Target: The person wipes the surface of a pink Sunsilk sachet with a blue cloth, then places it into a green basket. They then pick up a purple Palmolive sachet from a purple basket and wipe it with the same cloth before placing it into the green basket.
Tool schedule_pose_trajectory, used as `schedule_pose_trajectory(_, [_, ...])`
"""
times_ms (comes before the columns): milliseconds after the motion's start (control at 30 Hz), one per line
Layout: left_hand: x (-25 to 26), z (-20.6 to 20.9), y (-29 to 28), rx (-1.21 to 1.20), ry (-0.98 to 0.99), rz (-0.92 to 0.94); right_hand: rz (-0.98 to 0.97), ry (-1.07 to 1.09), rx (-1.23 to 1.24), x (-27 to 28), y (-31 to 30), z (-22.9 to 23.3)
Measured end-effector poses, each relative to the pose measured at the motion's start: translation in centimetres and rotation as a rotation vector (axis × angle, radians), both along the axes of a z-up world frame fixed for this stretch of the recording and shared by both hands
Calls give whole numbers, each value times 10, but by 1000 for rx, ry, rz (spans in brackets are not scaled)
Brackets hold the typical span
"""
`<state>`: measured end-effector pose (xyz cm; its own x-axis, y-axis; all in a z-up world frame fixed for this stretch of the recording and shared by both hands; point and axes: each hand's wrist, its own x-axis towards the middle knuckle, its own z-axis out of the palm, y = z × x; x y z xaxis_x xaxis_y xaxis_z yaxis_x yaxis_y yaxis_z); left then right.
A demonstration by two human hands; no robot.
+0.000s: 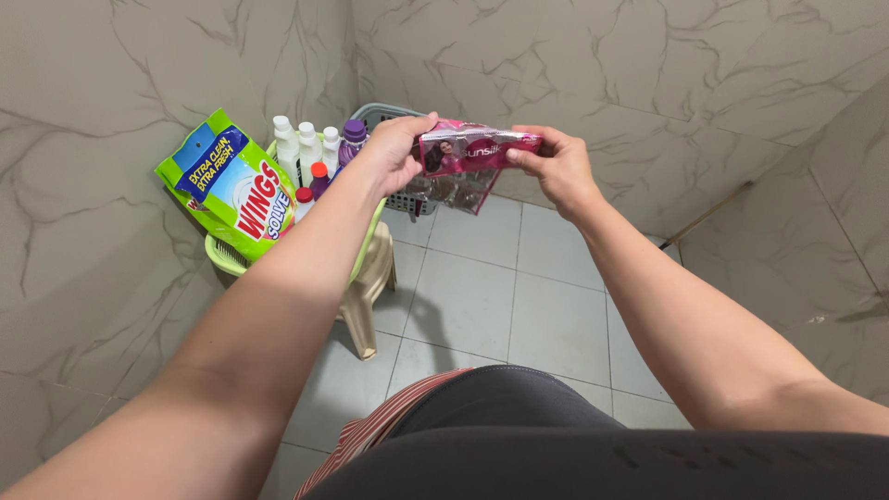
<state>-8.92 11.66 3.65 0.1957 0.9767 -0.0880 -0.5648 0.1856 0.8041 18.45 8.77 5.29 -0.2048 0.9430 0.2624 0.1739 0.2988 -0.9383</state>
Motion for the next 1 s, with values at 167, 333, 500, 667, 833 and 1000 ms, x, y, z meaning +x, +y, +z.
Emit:
schedule_pose_trajectory(167, [8,1,-12,24,30,-2,-103,-3,-6,5,0,-1])
schedule_pose_trajectory(333, [10,-10,-14,215,190,-180,-146,64,-51,13,-3,-3])
schedule_pose_trajectory(500, [22,-15,-16,318,411,-45,-173,98,-87,17,-10,-5])
schedule_pose_trajectory(667, [27,-12,-16,198,621,55,-199,128,-137,19,-17,-8])
schedule_pose_trajectory(833, [32,-16,-10,23,537,-54,-275,58,-143,23,-13,-15])
schedule_pose_trajectory(1000, [32,-29,2,-69,462,-197,-283,54,-181,28,-8,-27])
